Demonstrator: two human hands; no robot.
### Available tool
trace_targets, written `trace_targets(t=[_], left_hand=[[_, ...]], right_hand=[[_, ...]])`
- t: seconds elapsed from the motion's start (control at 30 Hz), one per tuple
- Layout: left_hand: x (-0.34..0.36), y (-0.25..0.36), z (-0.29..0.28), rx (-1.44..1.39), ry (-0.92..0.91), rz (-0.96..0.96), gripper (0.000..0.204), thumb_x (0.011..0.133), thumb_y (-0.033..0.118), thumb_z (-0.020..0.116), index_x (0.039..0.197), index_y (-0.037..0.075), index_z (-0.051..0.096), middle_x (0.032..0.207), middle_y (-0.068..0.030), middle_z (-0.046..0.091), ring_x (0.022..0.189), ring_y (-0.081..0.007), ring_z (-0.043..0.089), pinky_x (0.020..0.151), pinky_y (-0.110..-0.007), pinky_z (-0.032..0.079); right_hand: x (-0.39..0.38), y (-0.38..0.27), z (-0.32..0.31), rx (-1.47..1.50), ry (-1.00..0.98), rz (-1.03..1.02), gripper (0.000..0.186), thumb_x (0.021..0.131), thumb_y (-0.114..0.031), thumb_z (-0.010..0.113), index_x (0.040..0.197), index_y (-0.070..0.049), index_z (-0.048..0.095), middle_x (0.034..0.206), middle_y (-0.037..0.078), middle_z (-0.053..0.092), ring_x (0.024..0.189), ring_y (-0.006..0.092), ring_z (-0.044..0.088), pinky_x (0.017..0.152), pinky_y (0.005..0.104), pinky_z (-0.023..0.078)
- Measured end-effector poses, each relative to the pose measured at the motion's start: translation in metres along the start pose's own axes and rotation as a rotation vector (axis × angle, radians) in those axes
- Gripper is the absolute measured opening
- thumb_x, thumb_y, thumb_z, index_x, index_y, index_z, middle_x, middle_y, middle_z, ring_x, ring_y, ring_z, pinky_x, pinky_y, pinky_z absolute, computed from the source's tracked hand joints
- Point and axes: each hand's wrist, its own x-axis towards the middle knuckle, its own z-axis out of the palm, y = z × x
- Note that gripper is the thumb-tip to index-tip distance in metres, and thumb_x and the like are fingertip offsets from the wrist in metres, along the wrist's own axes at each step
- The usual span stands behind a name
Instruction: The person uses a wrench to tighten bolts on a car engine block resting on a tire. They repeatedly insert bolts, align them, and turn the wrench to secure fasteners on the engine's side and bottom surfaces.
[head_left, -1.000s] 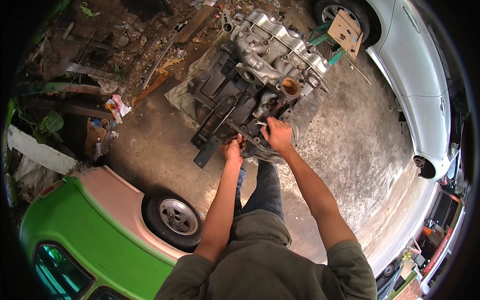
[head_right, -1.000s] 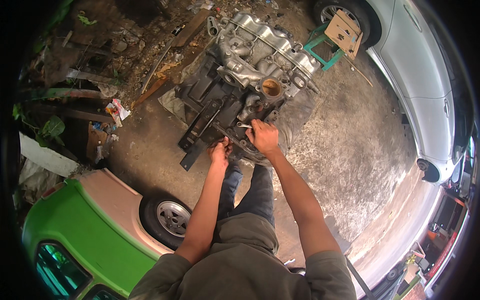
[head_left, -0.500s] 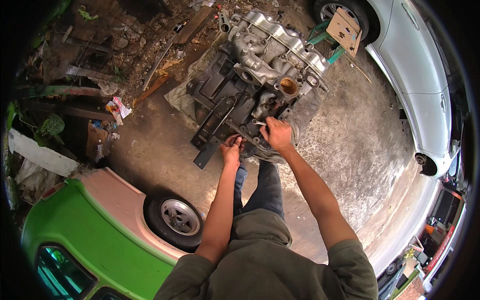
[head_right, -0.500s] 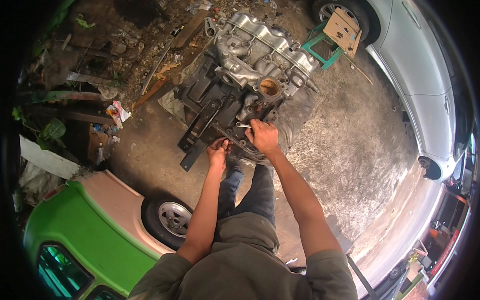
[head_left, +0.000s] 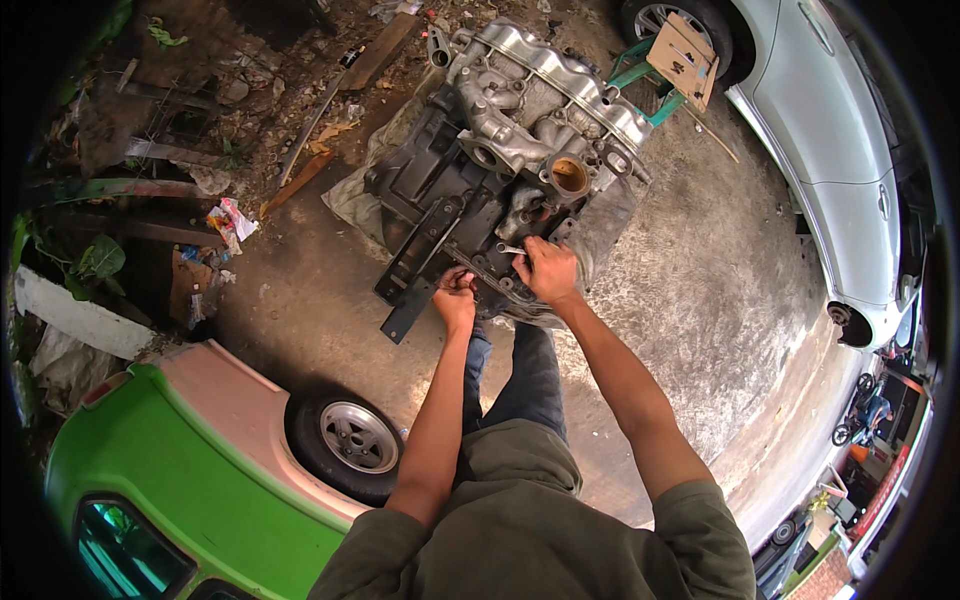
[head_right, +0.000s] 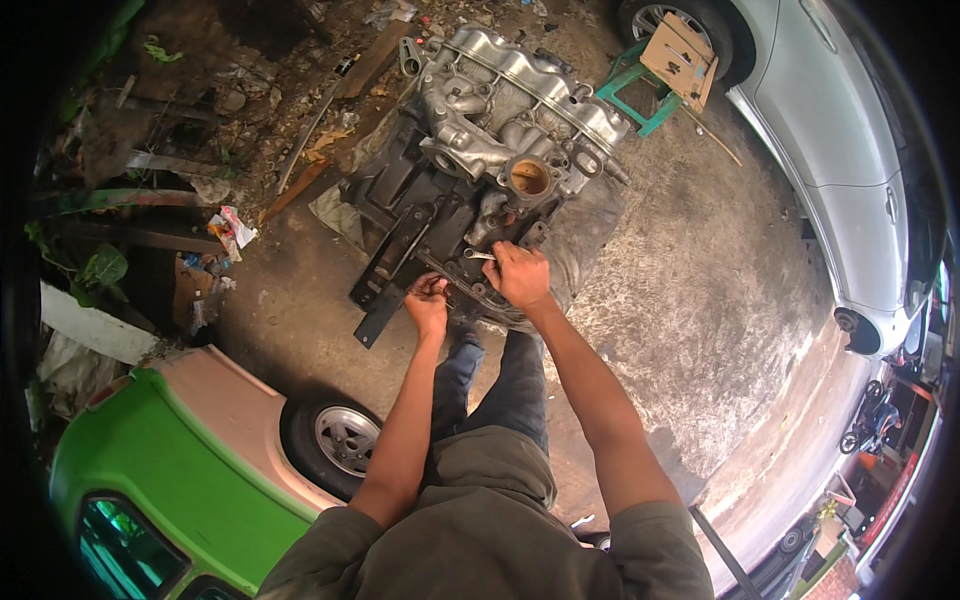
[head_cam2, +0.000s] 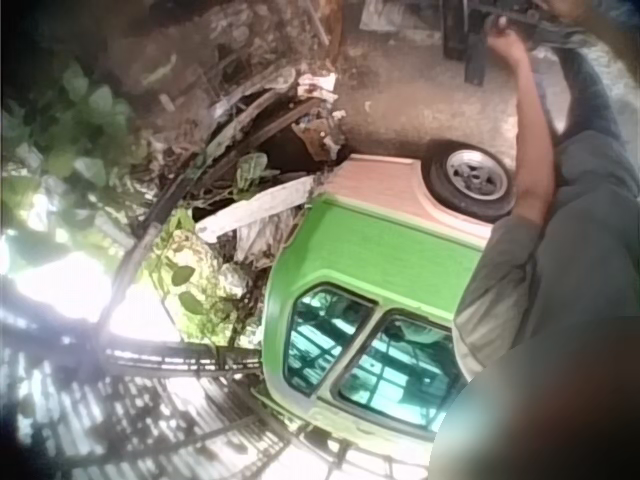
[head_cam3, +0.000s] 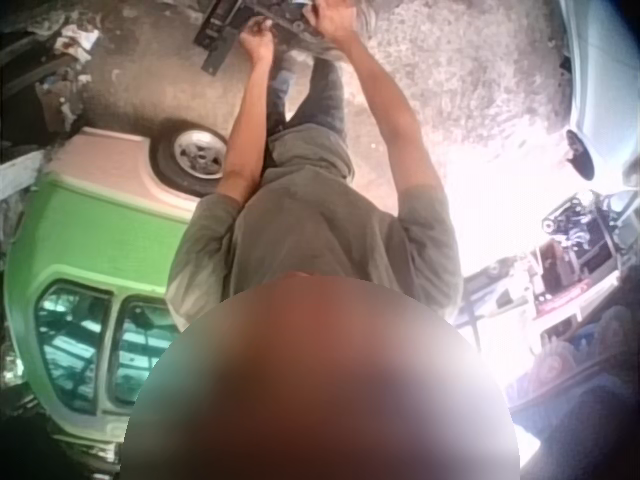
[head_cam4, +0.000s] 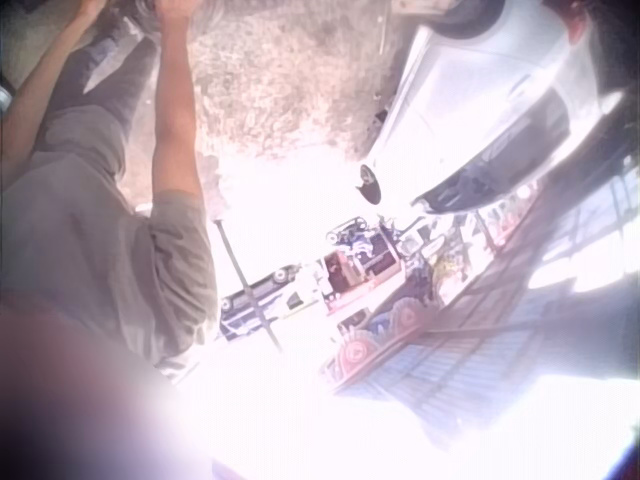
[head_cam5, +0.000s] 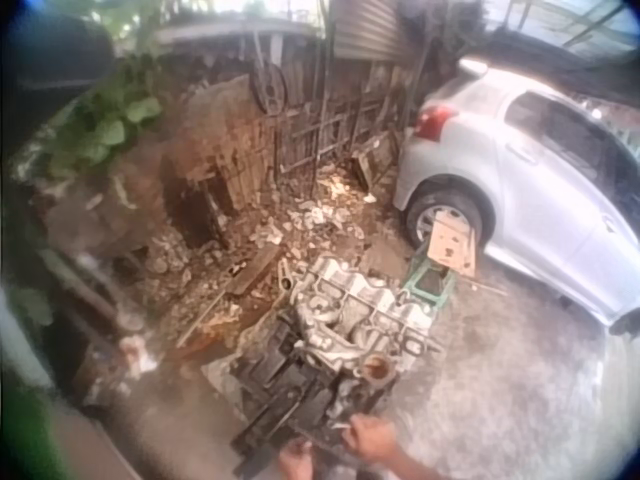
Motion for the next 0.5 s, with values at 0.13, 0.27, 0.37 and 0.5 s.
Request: trace_targets(t=[0.13,0.27,0.37,0.5], left_hand=[[0.012,0.002,-0.009,0.2,-0.089,0.009,0.009,0.084,-0.011,0.061,0.089,-0.004,0.061,0.077,-0.0071,0.065,0.06,-0.0114,0.056,0.056,-0.025,0.046],[0.013,0.006,-0.009,0.328,-0.143,0.075,0.007,0.085,-0.01,0.059,0.086,-0.003,0.059,0.077,-0.0087,0.065,0.06,-0.0122,0.057,0.056,-0.025,0.046],[0.004,0.007,-0.006,0.356,-0.171,0.079,0.005,0.085,-0.008,0.059,0.083,-0.004,0.058,0.073,-0.0094,0.064,0.061,-0.0135,0.06,0.058,-0.028,0.048],[-0.004,0.009,-0.002,0.356,-0.196,-0.038,0.004,0.088,-0.005,0.059,0.084,-0.004,0.057,0.07,-0.0079,0.062,0.061,-0.0147,0.062,0.06,-0.029,0.05]], right_hand=[[0.0,0.0,0.003,0.011,0.048,-0.012,0.023,0.077,-0.022,0.065,0.094,-0.007,0.063,0.085,0.005,0.064,0.071,0.0219,0.065,0.065,0.0397,0.048],[0.0,0.0,0.002,0.013,0.032,-0.003,0.023,0.077,-0.022,0.065,0.094,-0.007,0.063,0.085,0.005,0.065,0.071,0.0218,0.065,0.064,0.0393,0.048],[0.0,0.0,0.001,0.005,0.032,-0.011,0.023,0.077,-0.022,0.065,0.094,-0.007,0.063,0.084,0.005,0.064,0.071,0.0218,0.065,0.063,0.0389,0.047],[0.001,-0.001,-0.001,-0.002,0.004,-0.001,0.022,0.077,-0.021,0.065,0.094,-0.008,0.062,0.082,0.005,0.063,0.071,0.0219,0.064,0.062,0.0385,0.046]])
